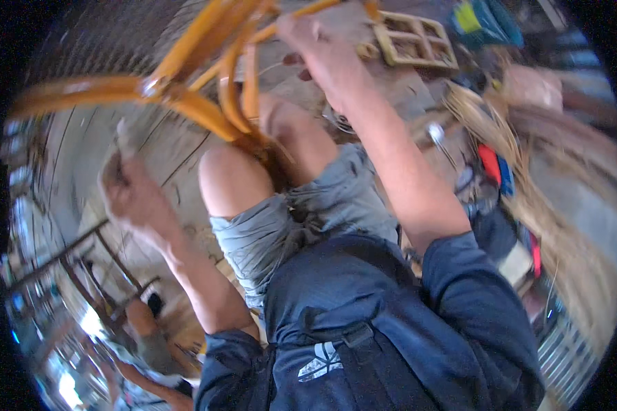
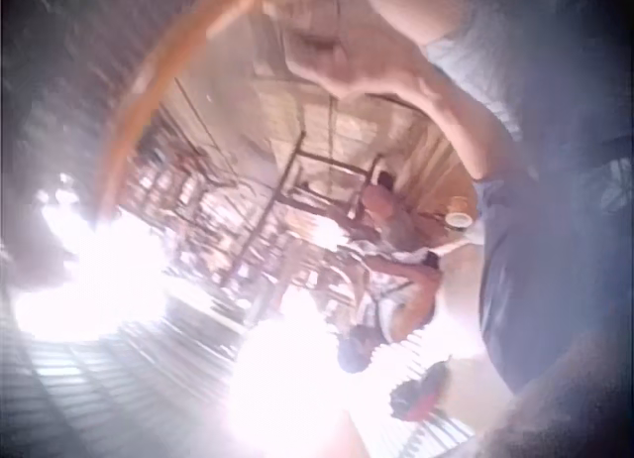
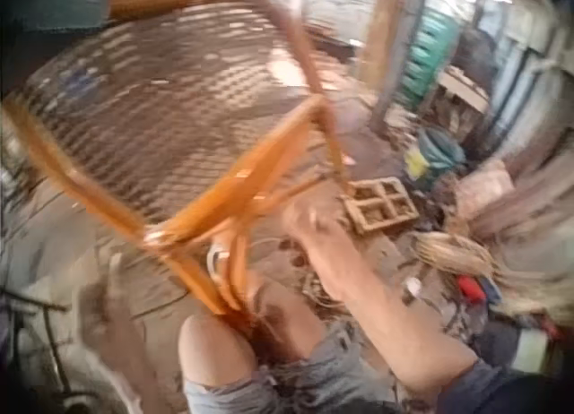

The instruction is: The person sits on the floor and repairs a joint on a yellow rattan chair. They use a small stick to apply a white substance into the joint and then use a hammer to tap the area.

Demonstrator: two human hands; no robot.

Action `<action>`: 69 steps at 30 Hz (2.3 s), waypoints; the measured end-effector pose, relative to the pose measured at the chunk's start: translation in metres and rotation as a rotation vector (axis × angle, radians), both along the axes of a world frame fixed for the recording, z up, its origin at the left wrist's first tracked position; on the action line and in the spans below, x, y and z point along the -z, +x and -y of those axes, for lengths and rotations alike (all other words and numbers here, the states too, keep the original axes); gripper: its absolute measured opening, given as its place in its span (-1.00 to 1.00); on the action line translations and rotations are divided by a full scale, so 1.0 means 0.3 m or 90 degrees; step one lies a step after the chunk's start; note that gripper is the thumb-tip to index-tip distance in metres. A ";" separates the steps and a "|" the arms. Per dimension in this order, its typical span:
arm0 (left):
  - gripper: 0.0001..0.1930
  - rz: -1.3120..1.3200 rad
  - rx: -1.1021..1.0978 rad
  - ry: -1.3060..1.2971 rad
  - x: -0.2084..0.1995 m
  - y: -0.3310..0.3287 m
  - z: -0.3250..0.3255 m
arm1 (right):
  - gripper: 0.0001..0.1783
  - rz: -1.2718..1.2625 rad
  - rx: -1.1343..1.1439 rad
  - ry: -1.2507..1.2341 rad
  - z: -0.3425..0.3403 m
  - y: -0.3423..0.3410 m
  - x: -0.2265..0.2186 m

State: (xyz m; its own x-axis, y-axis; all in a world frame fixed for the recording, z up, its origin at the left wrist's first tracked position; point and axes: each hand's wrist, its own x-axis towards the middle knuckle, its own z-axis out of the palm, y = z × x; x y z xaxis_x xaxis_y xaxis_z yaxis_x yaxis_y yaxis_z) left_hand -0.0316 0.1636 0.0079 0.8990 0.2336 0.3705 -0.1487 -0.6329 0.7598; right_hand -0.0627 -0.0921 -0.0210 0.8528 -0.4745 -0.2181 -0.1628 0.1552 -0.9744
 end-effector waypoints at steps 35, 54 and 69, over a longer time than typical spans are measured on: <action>-0.83 -0.345 0.392 -0.311 0.323 -0.254 0.311 | -0.74 -0.543 0.039 -0.800 0.614 -1.124 0.612; -0.89 -0.348 0.374 -0.371 0.316 -0.236 0.312 | -0.72 -0.260 0.295 -0.356 0.592 -0.908 0.448; -0.89 -0.342 0.379 -0.386 0.336 -0.228 0.302 | -0.73 -0.425 0.185 -0.345 0.645 -0.910 0.550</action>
State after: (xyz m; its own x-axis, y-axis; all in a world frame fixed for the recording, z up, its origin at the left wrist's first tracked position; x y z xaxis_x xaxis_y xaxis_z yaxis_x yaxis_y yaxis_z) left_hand -0.1000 0.0729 -0.0928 0.9440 -0.2932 -0.1515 0.1428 -0.0510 0.9884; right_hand -0.3358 -0.2857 -0.1860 0.4602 -0.8327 -0.3078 -0.7459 -0.1746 -0.6428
